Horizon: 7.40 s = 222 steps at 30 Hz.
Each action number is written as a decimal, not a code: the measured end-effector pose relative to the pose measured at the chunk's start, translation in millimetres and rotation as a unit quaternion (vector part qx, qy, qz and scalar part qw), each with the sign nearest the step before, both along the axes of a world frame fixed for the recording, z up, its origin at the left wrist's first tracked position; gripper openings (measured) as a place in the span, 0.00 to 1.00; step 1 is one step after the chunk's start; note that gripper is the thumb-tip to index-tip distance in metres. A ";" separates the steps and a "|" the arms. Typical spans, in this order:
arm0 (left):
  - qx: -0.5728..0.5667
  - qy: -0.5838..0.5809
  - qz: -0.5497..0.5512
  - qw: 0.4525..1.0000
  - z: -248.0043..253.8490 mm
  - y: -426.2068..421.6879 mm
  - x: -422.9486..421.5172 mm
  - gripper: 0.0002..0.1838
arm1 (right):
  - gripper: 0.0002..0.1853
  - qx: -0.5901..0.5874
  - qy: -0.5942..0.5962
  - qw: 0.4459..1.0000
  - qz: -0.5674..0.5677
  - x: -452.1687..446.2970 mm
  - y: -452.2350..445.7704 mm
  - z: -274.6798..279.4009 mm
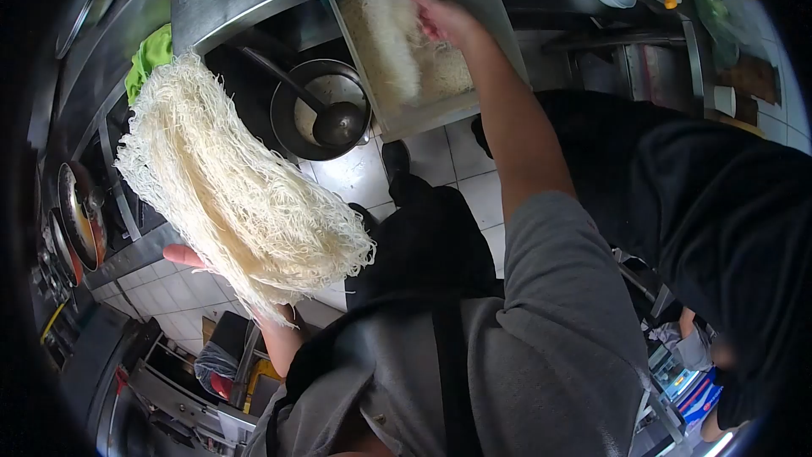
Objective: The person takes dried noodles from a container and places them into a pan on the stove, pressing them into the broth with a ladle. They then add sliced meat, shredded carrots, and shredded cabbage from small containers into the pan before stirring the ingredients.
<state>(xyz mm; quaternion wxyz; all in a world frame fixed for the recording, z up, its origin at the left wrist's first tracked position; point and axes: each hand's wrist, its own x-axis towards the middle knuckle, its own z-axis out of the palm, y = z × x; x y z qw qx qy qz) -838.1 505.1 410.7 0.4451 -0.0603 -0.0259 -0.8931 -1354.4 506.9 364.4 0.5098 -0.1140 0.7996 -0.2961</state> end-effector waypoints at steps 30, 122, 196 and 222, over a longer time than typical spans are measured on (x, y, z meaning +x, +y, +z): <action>0.037 0.053 -0.043 0.997 -10.7 -1.5 12.3 0.57 | 0.35 0.207 0.332 0.918 0.066 -42.9 108.6 -173.6; 0.170 -0.122 0.222 0.952 57.2 4.9 78.7 0.58 | 0.27 -0.122 0.065 0.975 0.172 186.3 -25.6 93.8; -0.491 -0.844 0.099 0.190 172.6 -468.9 421.7 0.34 | 0.23 -0.163 0.484 0.802 0.310 684.3 -359.6 169.7; 0.038 -0.833 0.103 0.542 16.7 -692.5 828.6 0.17 | 0.15 -0.244 0.442 0.843 0.187 860.2 -344.5 308.7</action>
